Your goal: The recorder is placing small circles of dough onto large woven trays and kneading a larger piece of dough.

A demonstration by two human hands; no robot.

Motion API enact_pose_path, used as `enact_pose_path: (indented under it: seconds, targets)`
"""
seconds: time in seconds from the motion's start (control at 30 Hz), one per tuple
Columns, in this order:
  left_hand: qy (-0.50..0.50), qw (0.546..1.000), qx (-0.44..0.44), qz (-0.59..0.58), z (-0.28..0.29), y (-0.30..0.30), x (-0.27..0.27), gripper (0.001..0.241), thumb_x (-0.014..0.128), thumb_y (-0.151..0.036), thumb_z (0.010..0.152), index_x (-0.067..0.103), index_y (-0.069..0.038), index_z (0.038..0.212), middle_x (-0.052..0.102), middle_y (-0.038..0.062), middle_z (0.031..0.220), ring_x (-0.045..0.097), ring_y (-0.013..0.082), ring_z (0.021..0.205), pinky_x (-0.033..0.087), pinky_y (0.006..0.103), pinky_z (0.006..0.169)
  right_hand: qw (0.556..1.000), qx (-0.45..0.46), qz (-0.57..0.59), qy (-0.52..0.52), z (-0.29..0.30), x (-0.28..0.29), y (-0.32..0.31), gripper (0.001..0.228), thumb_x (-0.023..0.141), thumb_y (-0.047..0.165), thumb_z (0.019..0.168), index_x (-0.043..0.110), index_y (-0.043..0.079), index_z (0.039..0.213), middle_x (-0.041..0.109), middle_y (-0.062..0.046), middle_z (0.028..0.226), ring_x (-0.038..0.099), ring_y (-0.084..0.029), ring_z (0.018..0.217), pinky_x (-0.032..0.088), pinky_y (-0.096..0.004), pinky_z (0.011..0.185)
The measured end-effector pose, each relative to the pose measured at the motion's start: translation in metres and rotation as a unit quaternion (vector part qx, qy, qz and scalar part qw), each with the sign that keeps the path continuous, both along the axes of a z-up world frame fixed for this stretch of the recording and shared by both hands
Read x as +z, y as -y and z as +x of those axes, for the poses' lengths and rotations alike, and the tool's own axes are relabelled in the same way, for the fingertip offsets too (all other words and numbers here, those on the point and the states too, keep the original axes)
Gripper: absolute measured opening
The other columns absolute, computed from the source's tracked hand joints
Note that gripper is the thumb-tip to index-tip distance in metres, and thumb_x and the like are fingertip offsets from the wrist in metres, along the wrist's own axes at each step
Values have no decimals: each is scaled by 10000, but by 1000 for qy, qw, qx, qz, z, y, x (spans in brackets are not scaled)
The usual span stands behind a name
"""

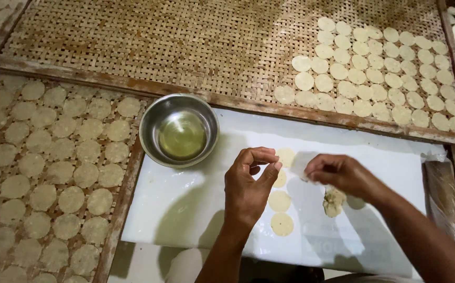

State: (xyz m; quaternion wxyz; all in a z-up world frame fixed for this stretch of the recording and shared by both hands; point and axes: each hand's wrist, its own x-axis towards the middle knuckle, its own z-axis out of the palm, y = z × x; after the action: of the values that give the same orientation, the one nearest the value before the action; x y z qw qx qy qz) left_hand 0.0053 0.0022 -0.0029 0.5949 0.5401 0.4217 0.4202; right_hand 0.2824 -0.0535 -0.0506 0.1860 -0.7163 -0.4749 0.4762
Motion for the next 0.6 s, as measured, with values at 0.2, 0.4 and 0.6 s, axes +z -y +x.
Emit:
enact_pose_path:
  seconds: [0.2,0.4,0.6]
  targets:
    - [-3,1000,-3,9,-2,2,3,113,762,-106,867,694,-92,956,741,29,1141,713,159,1044,534,346,912,992,-92,83,-7,41,60,-54,170,648,128,926,745,53,1045,785,-110,992,728,-221,925,629,-408,871]
    - [7,1000,3,21,4,6,1,120,759,-108,850,685,-85,941,739,43,1106,717,185,1023,540,344,888,978,-153,138,27,39,116,-144,199,593,188,1046,682,40,1147,718,-99,1061,668,-188,982,571,-346,934]
    - [-8,999,-12,33,9,9,0,109,760,-111,847,693,-78,925,739,67,1080,720,217,1024,539,354,855,965,-148,202,-80,80,70,-247,222,540,173,1101,682,36,1203,699,-89,1051,666,-143,907,600,-288,899]
